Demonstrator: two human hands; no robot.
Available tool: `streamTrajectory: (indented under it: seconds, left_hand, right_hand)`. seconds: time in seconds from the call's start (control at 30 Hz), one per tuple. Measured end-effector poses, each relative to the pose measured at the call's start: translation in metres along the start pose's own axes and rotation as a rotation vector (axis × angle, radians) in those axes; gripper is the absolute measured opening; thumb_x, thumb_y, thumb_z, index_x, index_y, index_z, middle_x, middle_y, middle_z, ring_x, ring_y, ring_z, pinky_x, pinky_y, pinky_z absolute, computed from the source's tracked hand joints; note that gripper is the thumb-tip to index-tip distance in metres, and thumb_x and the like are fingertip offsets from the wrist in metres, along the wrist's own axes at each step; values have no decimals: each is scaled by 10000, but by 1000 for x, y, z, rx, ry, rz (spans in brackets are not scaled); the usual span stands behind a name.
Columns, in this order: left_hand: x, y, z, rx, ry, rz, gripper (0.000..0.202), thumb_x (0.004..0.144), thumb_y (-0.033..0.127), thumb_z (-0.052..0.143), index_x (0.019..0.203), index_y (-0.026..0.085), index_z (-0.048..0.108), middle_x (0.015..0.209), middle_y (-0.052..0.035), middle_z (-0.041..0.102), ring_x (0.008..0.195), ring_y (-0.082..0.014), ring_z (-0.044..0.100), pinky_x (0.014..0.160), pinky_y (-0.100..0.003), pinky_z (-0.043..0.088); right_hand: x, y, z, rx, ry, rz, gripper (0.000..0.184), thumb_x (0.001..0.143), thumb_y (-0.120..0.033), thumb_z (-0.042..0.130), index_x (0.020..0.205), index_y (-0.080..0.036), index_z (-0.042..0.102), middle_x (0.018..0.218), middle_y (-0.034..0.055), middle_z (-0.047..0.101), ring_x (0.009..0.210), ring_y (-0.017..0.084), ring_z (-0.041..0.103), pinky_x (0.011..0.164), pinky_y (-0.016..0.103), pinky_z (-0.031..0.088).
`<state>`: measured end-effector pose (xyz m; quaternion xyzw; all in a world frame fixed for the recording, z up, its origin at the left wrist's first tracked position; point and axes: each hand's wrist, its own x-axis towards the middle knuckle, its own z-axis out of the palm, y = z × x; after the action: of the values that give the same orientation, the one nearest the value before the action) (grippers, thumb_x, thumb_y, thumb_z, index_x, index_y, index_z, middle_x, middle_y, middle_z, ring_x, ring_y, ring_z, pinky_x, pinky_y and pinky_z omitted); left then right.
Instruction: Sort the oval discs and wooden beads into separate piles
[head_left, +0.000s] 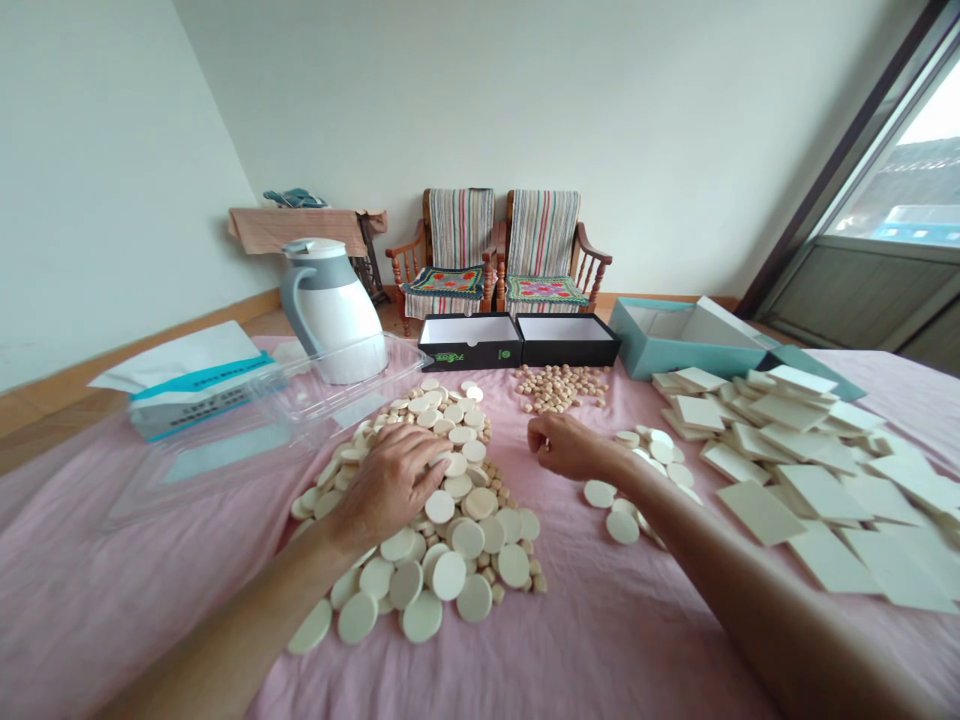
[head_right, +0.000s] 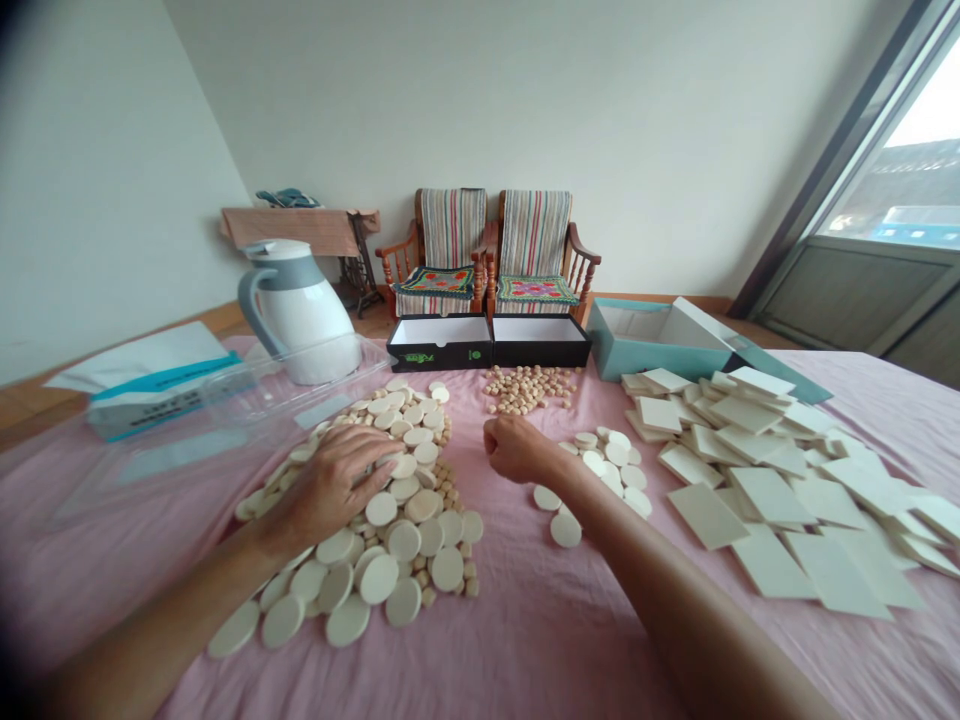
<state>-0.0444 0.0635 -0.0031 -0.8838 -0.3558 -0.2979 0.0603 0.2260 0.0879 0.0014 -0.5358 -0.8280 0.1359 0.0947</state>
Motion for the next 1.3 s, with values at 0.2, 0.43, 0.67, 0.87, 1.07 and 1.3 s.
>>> streamTrajectory:
  seconds: [0.2,0.43,0.67,0.87,1.07,1.3]
  left_hand:
    - [1,0,-1,-7,-6,-2,188,892,250,517,995,184,658,946,-56,691,931,-203,594,891,-389,417]
    - [1,0,0,-2,-14,-2,189,889,250,523,1003,187,660,951,-53,692,935,-204,595,895,-392,416]
    - [0,-1,1,2,-15,-10,191,889,256,523,1004,189,660,959,-55,690,951,-208,595,901,-393,417]
    - [0,-1,2,-1,-16,-16,188,889,256,522,1003,195,659,966,-53,691,953,-207,593,908,-392,417]
    - [2,2,-1,-3,-15,-6,191,888,250,521,1006,192,660,955,-55,692,941,-206,597,903,-396,418]
    - [1,1,0,-9,-15,-3,186,889,247,521,1000,194,660,955,-55,694,934,-205,599,895,-393,420]
  right_hand:
    - [5,33,-11,-162,521,268,389,704,34,387,977,-132,611,984,136,576,823,192,534,630,256,347]
    - [4,-10,4,177,226,-107,269,682,15,464,831,-146,619,830,48,628,712,123,547,643,211,391]
    - [3,-40,30,279,137,-195,339,613,49,435,834,-141,608,831,39,629,687,97,516,628,188,381]
    - [-2,-35,19,194,57,-224,245,628,14,469,782,-154,558,771,22,589,655,95,475,577,189,327]
    - [-9,-41,10,92,-19,-244,191,678,-43,495,812,-159,566,807,44,588,667,109,483,593,207,323]
    - [3,4,1,-26,167,24,242,639,18,456,772,-144,577,791,57,576,701,134,490,610,218,326]
